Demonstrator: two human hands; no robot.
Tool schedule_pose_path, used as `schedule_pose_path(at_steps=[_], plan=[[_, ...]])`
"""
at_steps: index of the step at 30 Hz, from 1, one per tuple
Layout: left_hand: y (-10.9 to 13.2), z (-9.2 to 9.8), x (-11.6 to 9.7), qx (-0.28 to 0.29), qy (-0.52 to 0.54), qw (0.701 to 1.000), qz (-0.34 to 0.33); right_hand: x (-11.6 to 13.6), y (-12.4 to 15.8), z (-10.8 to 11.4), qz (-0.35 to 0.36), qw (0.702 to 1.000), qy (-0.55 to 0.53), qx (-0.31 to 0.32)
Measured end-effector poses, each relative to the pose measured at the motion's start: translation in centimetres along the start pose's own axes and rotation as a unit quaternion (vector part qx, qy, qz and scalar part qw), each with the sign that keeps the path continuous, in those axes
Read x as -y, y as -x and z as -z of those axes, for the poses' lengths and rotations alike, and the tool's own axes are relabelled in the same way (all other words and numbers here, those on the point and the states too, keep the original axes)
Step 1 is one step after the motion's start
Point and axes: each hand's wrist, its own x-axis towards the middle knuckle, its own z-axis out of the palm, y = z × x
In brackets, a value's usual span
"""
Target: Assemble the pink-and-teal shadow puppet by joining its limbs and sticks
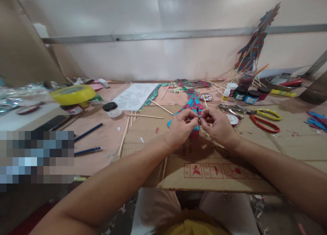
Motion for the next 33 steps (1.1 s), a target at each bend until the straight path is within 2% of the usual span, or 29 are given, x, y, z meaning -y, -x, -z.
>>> schedule_pose_path(at_steps=[3,6,9,12,17,20,22,23,25,27,28,30,33], plan=[[0.0,-0.1,-0.2,0.006,0.048,0.999,0.022,0.0,0.0,0.1,0.006,1.000,0.011,-0.002],[-0.1,-0.2,-0.3,0.016,0.150,0.986,0.075,-0.2,-0.1,0.3,0.000,0.999,-0.014,0.031],[-0.2,-0.1,-0.2,0.036,0.212,0.968,0.132,-0.5,-0.3,0.7,0.040,0.997,-0.030,0.052],[-0.4,0.1,0.0,0.068,0.246,0.951,0.177,-0.5,-0.5,1.0,0.077,0.996,0.012,0.051],[-0.8,0.6,0.1,0.120,0.314,0.897,0.288,-0.7,-0.8,1.6,0.115,0.987,0.087,0.075],[-0.9,0.6,0.1,0.146,0.341,0.870,0.324,-1.0,-0.9,2.0,0.153,0.978,0.114,0.083],[-0.8,0.4,0.1,0.150,0.335,0.877,0.310,-1.1,-0.9,2.0,0.162,0.976,0.123,0.079],[-0.7,0.3,0.1,0.144,0.320,0.891,0.288,-1.2,-0.9,2.0,0.155,0.977,0.126,0.074],[-0.4,0.2,0.0,0.121,0.256,0.935,0.215,-1.2,-0.9,1.8,0.122,0.983,0.123,0.062],[-0.2,0.1,-0.1,0.091,0.139,0.979,0.121,-1.2,-0.8,1.4,0.074,0.991,0.099,0.053],[-0.1,0.2,-0.1,0.078,0.073,0.991,0.077,-1.2,-0.8,1.3,0.051,0.994,0.079,0.052],[0.0,0.3,-0.3,0.060,-0.042,0.997,0.006,-1.1,-0.8,1.0,0.016,0.998,0.035,0.054],[0.1,0.4,-0.4,0.040,-0.122,0.990,-0.057,-1.1,-0.7,0.6,-0.009,0.998,-0.020,0.055]])
